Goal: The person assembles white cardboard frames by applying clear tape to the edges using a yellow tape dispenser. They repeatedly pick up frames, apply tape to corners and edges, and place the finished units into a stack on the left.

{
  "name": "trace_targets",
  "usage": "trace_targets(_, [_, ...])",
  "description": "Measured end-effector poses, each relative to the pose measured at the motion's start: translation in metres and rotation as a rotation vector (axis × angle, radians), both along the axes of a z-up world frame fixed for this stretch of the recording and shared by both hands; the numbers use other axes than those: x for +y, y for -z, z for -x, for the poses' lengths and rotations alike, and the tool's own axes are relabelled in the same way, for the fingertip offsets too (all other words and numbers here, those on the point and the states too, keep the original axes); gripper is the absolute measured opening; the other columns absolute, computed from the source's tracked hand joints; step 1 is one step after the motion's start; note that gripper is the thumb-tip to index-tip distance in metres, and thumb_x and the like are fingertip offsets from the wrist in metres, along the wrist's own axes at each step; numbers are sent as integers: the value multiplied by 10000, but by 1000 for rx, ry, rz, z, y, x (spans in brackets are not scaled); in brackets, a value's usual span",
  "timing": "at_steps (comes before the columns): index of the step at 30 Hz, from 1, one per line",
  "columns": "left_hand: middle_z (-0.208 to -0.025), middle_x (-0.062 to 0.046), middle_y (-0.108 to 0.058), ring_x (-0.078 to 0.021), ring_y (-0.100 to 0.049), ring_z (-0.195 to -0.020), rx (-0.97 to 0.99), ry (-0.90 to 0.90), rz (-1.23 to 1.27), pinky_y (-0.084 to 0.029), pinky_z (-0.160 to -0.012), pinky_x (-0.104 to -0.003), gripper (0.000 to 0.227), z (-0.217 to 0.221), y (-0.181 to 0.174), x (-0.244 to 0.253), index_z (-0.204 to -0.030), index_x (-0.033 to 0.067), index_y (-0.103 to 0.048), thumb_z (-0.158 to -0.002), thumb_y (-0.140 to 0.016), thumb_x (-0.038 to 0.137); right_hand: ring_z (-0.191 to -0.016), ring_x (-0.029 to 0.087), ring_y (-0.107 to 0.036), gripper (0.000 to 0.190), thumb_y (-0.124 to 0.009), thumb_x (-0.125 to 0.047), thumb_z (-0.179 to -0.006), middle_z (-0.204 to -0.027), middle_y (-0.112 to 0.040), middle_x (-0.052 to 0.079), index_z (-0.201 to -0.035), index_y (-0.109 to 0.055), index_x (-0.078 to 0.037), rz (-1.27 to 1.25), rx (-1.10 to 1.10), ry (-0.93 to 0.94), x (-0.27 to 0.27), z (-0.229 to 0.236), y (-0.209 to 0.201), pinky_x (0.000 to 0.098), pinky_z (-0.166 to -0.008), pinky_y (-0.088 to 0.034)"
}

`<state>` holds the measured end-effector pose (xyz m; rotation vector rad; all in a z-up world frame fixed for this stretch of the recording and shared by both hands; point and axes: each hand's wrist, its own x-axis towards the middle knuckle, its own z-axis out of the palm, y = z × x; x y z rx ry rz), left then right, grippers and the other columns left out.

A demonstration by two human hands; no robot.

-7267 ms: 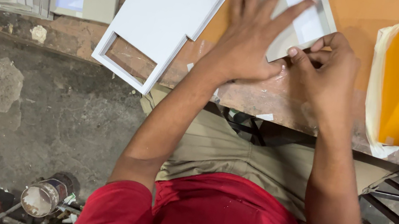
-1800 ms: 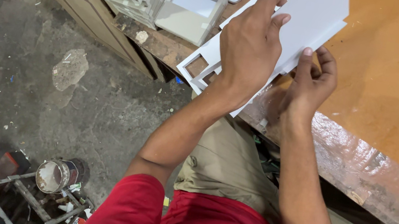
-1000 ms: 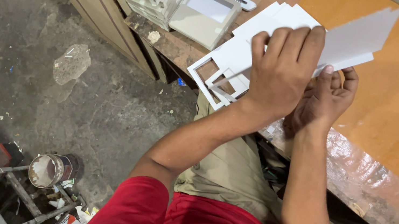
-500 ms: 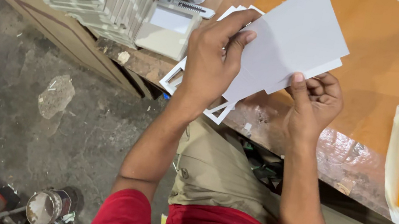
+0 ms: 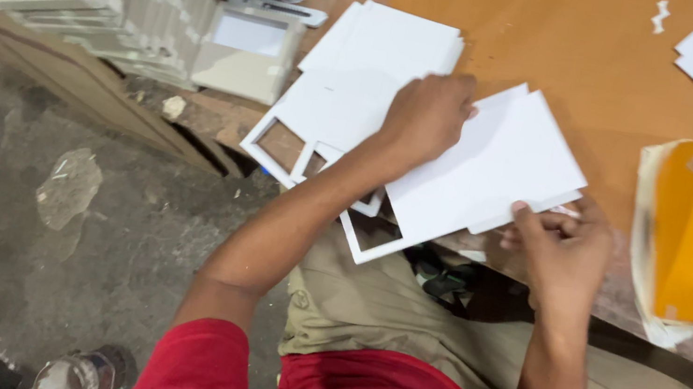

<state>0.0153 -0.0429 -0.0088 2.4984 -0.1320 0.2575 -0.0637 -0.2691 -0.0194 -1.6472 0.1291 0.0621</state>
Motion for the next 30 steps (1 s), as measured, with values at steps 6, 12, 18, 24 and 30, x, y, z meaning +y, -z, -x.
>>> trace_targets(6, [-894, -161, -692, -362, -672, -861, -291, 224, -112, -501, -751, -485, 52, 8, 50, -12, -938, 36, -619, -922, -617, 85, -633, 153, -687, 355, -773, -93, -945, -831, -671, 120, -1164, -608, 132, 224, 47, 82, -28, -17, 24, 271, -509, -569])
trace_targets(12, [-910, -191, -678, -381, -646, -870, -121, 185, 13, -481, -783, -489, 112, 6, 36, -16, -979, -9, -613, -944, -657, 88, -605, 168, -659, 361, -820, -112, -888, -808, -701, 157, -1078, -616, 116, 360, -40, 45, -27, -28, 2, 298, -513, -510])
trace_targets(18, [-982, -175, -657, -380, -612, -956, -185, 114, 20, -470, -862, -488, 74, -1, 46, -37, -945, 13, -669, -904, -645, 70, -794, 274, -697, 281, -751, -110, -941, -950, -728, 191, -1171, -721, 49, 787, -350, 37, -31, 24, -34, 371, -702, -546])
trace_targets(24, [-1021, -145, -627, -344, -575, -973, -237, 88, -56, -433, -867, -473, 92, 0, 59, -41, -995, 8, -675, -948, -639, 77, -1022, 353, -622, 156, -727, -71, -1034, -1084, -670, 254, -1145, -761, 33, 1318, -509, 288, -129, 53, -75, 460, -903, -515])
trace_targets(30, [-1001, -141, -619, -343, -569, -948, -227, 117, -48, -423, -837, -467, 82, 1, 59, -40, -987, 8, -655, -937, -674, 71, -752, 227, -622, 202, -753, -180, -1033, -919, -657, 194, -1093, -759, 14, 1016, -139, 140, -170, 24, -75, 344, -645, -497])
